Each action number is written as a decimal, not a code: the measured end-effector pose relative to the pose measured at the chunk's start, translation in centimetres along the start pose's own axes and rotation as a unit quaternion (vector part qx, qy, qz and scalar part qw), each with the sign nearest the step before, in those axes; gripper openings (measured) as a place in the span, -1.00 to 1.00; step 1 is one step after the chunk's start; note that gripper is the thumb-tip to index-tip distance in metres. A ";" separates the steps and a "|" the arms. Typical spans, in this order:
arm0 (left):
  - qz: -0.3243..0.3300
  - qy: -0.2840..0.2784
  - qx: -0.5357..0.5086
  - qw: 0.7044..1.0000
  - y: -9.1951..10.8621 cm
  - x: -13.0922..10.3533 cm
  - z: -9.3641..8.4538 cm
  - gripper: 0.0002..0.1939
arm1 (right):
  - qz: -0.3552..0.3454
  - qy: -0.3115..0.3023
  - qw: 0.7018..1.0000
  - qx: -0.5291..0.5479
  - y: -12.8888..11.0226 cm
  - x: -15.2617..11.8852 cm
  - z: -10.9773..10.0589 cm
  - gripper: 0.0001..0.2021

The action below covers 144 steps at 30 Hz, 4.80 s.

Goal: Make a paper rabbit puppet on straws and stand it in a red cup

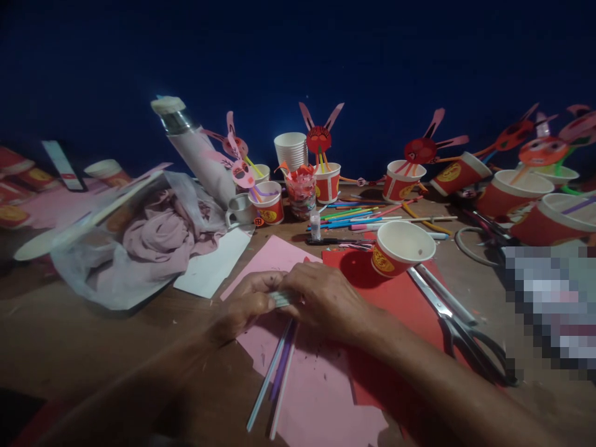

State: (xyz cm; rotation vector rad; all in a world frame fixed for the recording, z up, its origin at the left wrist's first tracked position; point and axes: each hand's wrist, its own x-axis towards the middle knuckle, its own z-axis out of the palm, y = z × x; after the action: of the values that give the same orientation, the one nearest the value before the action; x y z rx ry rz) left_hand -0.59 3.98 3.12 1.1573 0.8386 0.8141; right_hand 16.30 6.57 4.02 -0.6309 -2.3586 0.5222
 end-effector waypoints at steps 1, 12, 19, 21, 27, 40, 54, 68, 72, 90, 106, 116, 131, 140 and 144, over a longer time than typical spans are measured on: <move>0.004 -0.004 -0.004 1.000 0.0 0.0 0.0 -0.88 | 0.001 -0.002 1.000 0.006 0.0 0.0 -0.1 -0.93; 0.005 -0.010 -0.026 1.000 0.1 0.1 -0.2 -0.80 | 0.028 -0.026 0.998 0.060 0.6 -0.4 -0.3 -0.94; -0.010 -0.015 -0.095 0.995 0.2 0.1 0.0 -0.83 | 0.052 -0.022 0.995 0.088 0.8 -0.5 -0.4 -0.92; -0.012 -0.011 -0.109 0.994 0.2 0.0 0.1 -0.82 | 0.061 -0.019 0.993 0.097 0.7 -0.5 -0.5 -0.93; -0.036 -0.009 -0.114 0.993 0.1 0.0 0.1 -0.78 | 0.067 -0.017 0.991 0.113 0.8 -0.5 -0.5 -0.93; -0.040 -0.001 -0.092 0.995 0.1 -0.1 0.0 -0.74 | 0.073 -0.001 0.990 0.120 0.8 -0.3 -0.9 -0.96; -0.057 0.019 -0.045 0.997 0.1 -0.3 0.2 -0.79 | 0.067 -0.028 0.988 0.135 1.0 -0.3 -0.6 -0.91; -0.063 -0.010 -0.050 0.997 0.4 -0.3 0.1 -0.71 | 0.073 -0.032 0.988 0.130 0.9 -0.3 -0.8 -0.89; -0.062 -0.002 -0.070 0.996 0.2 -0.3 0.0 -0.68 | 0.074 -0.017 0.989 0.128 1.1 -0.3 -0.9 -0.92; -0.101 0.016 -0.097 0.990 0.2 0.1 0.2 -0.82 | 0.057 -0.052 0.988 0.133 1.1 -0.4 -0.6 -0.84; -0.102 0.011 -0.108 0.989 0.4 -0.1 0.2 -0.79 | 0.062 -0.045 0.989 0.126 0.9 -0.3 -1.0 -0.89; -0.091 -0.003 -0.122 0.988 0.0 0.1 0.0 -0.82 | 0.063 -0.060 0.989 0.116 1.1 -0.4 -0.8 -0.84; -0.038 0.009 -0.129 0.991 0.4 -0.1 0.2 -0.70 | 0.140 0.039 0.966 0.216 1.5 0.0 -1.3 -0.93; 0.204 0.123 0.168 0.957 0.9 -0.2 0.5 -0.88 | 0.058 0.182 0.978 0.087 1.4 -0.1 -1.4 -0.75; 0.237 0.167 0.247 0.925 1.0 -0.2 0.9 -0.93 | -0.002 0.215 0.976 0.034 0.7 -0.1 -1.3 -0.77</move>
State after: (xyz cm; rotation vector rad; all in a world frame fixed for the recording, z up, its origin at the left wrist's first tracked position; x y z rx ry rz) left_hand -0.02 3.59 4.25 1.7395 1.1033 1.2687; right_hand 17.47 7.34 4.55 -0.6359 -1.9257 0.4144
